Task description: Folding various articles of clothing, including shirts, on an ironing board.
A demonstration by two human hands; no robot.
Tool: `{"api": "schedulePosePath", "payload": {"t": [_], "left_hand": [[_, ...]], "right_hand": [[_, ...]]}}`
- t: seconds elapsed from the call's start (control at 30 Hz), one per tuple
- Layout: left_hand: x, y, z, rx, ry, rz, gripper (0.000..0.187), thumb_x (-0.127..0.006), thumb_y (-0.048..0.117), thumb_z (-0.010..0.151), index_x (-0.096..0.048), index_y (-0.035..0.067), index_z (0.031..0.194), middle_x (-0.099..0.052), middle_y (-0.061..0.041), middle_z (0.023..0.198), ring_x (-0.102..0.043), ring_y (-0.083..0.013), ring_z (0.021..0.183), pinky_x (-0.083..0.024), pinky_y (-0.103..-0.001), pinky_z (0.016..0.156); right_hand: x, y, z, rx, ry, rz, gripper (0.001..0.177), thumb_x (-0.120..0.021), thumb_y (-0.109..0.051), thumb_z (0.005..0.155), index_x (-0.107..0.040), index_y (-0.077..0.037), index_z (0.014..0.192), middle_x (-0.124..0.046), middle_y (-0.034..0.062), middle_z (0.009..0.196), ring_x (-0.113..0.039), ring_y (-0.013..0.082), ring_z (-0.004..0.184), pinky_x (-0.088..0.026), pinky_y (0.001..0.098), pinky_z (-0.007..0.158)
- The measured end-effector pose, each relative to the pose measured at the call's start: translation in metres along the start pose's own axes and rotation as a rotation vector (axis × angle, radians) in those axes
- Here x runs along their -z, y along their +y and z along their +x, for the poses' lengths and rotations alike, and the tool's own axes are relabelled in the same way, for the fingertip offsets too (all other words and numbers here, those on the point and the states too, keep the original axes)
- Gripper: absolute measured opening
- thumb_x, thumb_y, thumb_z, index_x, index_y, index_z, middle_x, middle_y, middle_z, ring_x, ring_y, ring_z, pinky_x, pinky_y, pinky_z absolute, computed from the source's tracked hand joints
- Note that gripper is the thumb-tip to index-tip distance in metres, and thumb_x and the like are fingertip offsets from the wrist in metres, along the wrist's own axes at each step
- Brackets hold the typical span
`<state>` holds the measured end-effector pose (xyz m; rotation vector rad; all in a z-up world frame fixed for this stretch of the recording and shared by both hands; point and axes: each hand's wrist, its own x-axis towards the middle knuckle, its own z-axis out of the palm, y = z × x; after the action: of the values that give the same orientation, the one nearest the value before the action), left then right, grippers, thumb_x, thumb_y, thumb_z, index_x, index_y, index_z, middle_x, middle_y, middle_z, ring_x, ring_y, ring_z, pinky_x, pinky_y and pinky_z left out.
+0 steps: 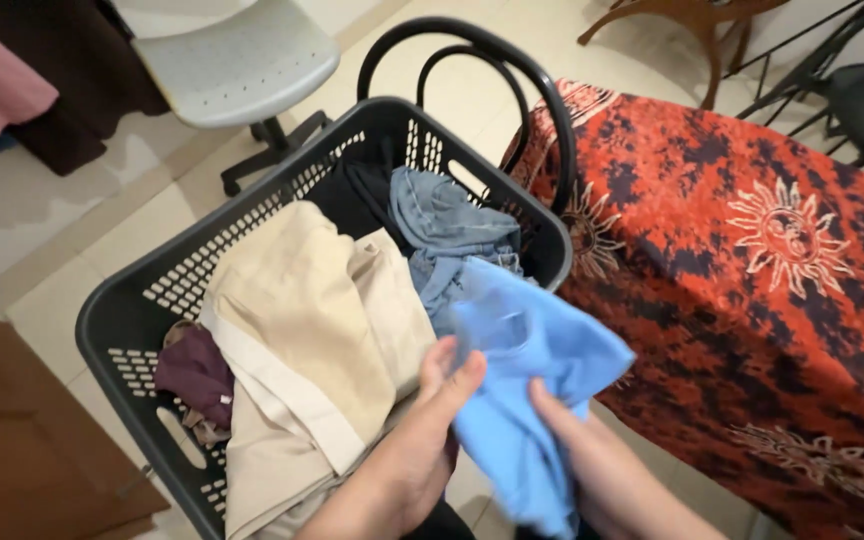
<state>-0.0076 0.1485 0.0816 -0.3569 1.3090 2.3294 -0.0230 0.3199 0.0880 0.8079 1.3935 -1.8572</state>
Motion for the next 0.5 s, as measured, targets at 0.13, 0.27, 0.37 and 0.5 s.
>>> {"api": "schedulePosePath", "payload": {"t": [0.13, 0.27, 0.37, 0.5], "left_hand": [[-0.038, 0.033, 0.004, 0.172, 0.139, -0.158, 0.095, -0.073, 0.056, 0.078, -0.027, 0.028, 0.156, -0.056, -0.007, 0.143, -0.058, -0.024, 0.13, -0.05, -0.043, 0.107], [-0.061, 0.032, 0.029, 0.13, 0.094, -0.193, 0.087, -0.066, 0.06, 0.081, -0.028, 0.033, 0.154, -0.058, -0.003, 0.147, -0.061, -0.0221, 0.129, -0.052, -0.045, 0.107], [-0.092, 0.018, 0.039, 0.318, -0.169, -0.374, 0.095, -0.054, 0.077, 0.082, -0.051, 0.013, 0.151, -0.065, -0.009, 0.141, -0.063, -0.0275, 0.124, -0.051, -0.044, 0.103], [-0.16, 0.016, 0.072, 0.239, -0.263, -0.356, 0.092, -0.049, 0.079, 0.083, -0.055, 0.012, 0.145, -0.066, -0.012, 0.14, -0.063, -0.0284, 0.126, -0.049, -0.045, 0.108]], "right_hand": [[0.01, 0.013, 0.021, 0.38, -0.146, -0.171, 0.059, -0.055, -0.048, 0.094, -0.07, -0.003, 0.13, -0.076, 0.0082, 0.121, -0.066, 0.0177, 0.109, -0.052, 0.0342, 0.096], [0.014, -0.04, 0.001, 0.409, 0.039, -0.124, 0.06, -0.054, -0.049, 0.092, -0.07, -0.004, 0.128, -0.075, 0.0063, 0.122, -0.066, 0.0155, 0.109, -0.05, 0.0331, 0.096], [0.035, -0.072, -0.035, 0.337, 0.202, -0.05, 0.061, -0.053, -0.054, 0.097, -0.071, -0.005, 0.128, -0.076, 0.0062, 0.121, -0.067, 0.0173, 0.109, -0.051, 0.0349, 0.097], [0.096, -0.108, -0.055, 0.39, 0.226, 0.114, 0.058, -0.052, -0.05, 0.096, -0.065, -0.007, 0.133, -0.074, 0.0055, 0.127, -0.067, 0.0192, 0.114, -0.049, 0.0345, 0.099]]}}
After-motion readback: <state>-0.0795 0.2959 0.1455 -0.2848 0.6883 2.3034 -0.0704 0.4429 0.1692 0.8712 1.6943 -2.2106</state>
